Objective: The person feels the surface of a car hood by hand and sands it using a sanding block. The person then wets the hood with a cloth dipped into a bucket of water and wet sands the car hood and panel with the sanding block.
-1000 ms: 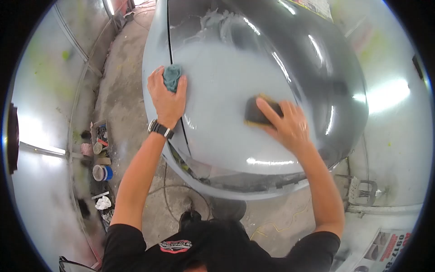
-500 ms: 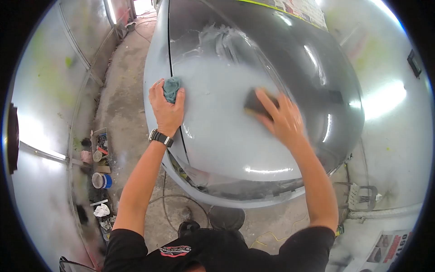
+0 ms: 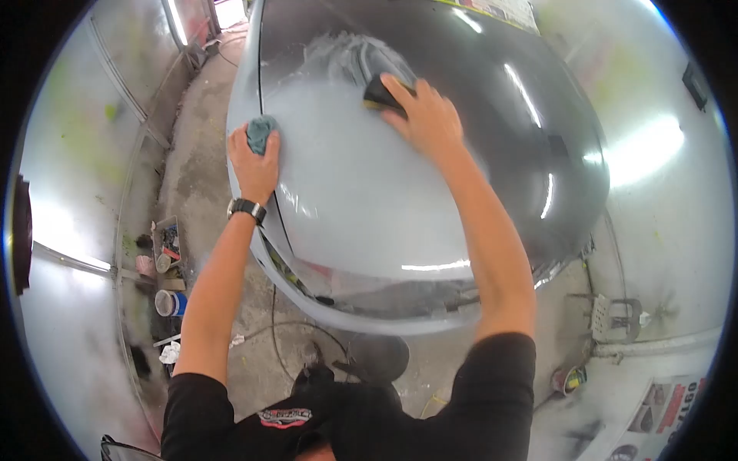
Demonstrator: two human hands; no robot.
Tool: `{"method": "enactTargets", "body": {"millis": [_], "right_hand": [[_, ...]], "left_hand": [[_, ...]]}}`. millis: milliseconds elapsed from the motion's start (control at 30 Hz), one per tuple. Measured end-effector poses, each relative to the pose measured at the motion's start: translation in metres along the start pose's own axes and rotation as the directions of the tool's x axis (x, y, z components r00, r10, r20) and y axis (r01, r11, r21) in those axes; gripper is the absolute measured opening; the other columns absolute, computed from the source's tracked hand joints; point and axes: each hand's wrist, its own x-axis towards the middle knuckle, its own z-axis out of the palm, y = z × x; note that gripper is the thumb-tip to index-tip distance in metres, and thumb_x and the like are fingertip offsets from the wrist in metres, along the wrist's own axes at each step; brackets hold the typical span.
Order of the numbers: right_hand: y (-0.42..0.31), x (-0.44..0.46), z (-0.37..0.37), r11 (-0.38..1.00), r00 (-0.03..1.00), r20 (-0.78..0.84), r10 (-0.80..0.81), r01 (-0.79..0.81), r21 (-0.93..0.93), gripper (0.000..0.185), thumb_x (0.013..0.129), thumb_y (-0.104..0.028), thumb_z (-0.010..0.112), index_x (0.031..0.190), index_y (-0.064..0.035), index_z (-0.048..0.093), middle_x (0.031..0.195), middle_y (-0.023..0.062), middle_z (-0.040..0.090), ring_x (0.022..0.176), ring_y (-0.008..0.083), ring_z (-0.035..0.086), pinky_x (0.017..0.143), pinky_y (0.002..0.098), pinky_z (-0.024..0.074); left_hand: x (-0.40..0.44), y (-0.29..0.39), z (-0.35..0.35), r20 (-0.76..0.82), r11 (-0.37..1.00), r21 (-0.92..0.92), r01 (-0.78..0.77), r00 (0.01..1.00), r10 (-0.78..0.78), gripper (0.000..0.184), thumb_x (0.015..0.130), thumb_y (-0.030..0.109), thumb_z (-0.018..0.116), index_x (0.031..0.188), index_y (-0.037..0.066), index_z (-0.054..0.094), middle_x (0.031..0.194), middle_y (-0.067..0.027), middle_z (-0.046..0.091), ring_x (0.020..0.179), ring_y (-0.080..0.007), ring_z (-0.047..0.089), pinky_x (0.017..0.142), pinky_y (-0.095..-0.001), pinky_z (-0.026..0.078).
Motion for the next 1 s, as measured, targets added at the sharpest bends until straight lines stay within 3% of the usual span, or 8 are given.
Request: {"method": "enactTargets", "body": {"millis": [100,167,267,467,567,733,833,1000], "right_hand": [[-0.013,-0.143,-0.033,0.994,0.988,-0.143,-0.058,0.044,-0.101,0.076,0.082,-0.042,0.084,0.153,-0.0345,0.056,0.117,0.0125,0.063,0.1,0.0305,0.067,0.084,0.0446,0.0551],[-0.01,-0.24,-0.039,0.996,0.998,-0.056,0.006,-0.011,-0.085,0.08,0.078,-0.042,0.086,0.152,-0.0334,0.058,0.115,0.0113,0.063,0.097,0.0292,0.066,0.083,0.0433,0.0554],[-0.01,-0.245,-0.042,0.996,0.996,-0.085,0.035,-0.042,-0.078,0.079,0.077,-0.042,0.087,0.15,-0.032,0.06,0.111,0.0103,0.063,0.094,0.0288,0.065,0.081,0.0428,0.0557],[0.012,-0.06,-0.014,0.995,0.992,-0.092,0.092,-0.094,-0.027,0.071,0.092,-0.044,0.077,0.156,-0.0329,0.05,0.105,0.0125,0.062,0.092,0.032,0.067,0.076,0.046,0.054],[0.005,-0.1,-0.023,0.999,0.991,-0.13,0.042,-0.046,-0.024,0.068,0.094,-0.044,0.076,0.156,-0.0339,0.05,0.106,0.0133,0.062,0.094,0.0324,0.067,0.077,0.0459,0.0546],[-0.025,-0.287,-0.025,0.998,0.985,-0.17,-0.007,-0.004,-0.063,0.099,0.059,-0.03,0.096,0.151,-0.0375,0.059,0.106,0.008,0.061,0.091,0.0281,0.066,0.075,0.0422,0.0527],[-0.034,-0.225,-0.033,0.999,0.995,-0.097,-0.004,-0.002,-0.054,0.098,0.064,-0.033,0.095,0.153,-0.0397,0.056,0.102,0.007,0.06,0.088,0.0265,0.064,0.073,0.0402,0.0511],[-0.043,-0.046,-0.003,1.0,0.989,-0.147,-0.028,0.028,-0.007,0.065,0.093,-0.042,0.076,0.152,-0.0329,0.051,0.106,0.0131,0.064,0.093,0.0324,0.067,0.075,0.045,0.0539]], "left_hand": [[-0.001,-0.007,0.004,-0.02,0.999,-0.001,-0.046,0.999,0.046,0.053,0.091,0.029,0.079,0.128,-0.003,0.059,0.123,-0.0233,0.06,0.119,-0.0417,0.056,0.105,-0.0503,0.044],[-0.001,-0.01,0.007,-0.029,0.999,0.01,-0.041,0.999,0.042,0.052,0.091,0.029,0.079,0.127,-0.003,0.06,0.123,-0.0225,0.061,0.118,-0.0417,0.056,0.104,-0.0504,0.045],[0.0,-0.006,0.006,-0.027,1.0,-0.008,-0.002,1.0,0.002,0.052,0.089,0.029,0.079,0.126,-0.003,0.06,0.122,-0.0222,0.061,0.117,-0.0426,0.055,0.102,-0.0511,0.045],[-0.001,-0.014,0.006,0.025,0.998,0.057,-0.006,1.0,0.005,0.055,0.095,0.036,0.077,0.129,-0.003,0.059,0.125,-0.0228,0.062,0.119,-0.0399,0.056,0.106,-0.0486,0.044],[-0.001,-0.018,0.007,0.0,0.996,0.078,-0.046,0.999,0.046,0.054,0.094,0.037,0.077,0.127,-0.003,0.061,0.125,-0.0224,0.063,0.119,-0.0395,0.056,0.105,-0.0484,0.044],[0.001,-0.006,0.004,-0.013,0.999,0.045,-0.009,1.0,0.01,0.055,0.093,0.04,0.079,0.125,-0.001,0.065,0.125,-0.0218,0.065,0.122,-0.0388,0.056,0.107,-0.0478,0.044],[0.001,-0.009,0.008,-0.023,0.999,0.046,0.002,1.0,0.0,0.056,0.091,0.042,0.079,0.126,-0.001,0.065,0.125,-0.0217,0.065,0.123,-0.0387,0.057,0.107,-0.0473,0.044],[-0.003,-0.012,0.005,-0.024,0.999,0.048,-0.011,1.0,0.013,0.059,0.09,0.042,0.08,0.127,-0.001,0.065,0.126,-0.0219,0.065,0.123,-0.0391,0.057,0.108,-0.0469,0.045]]}}
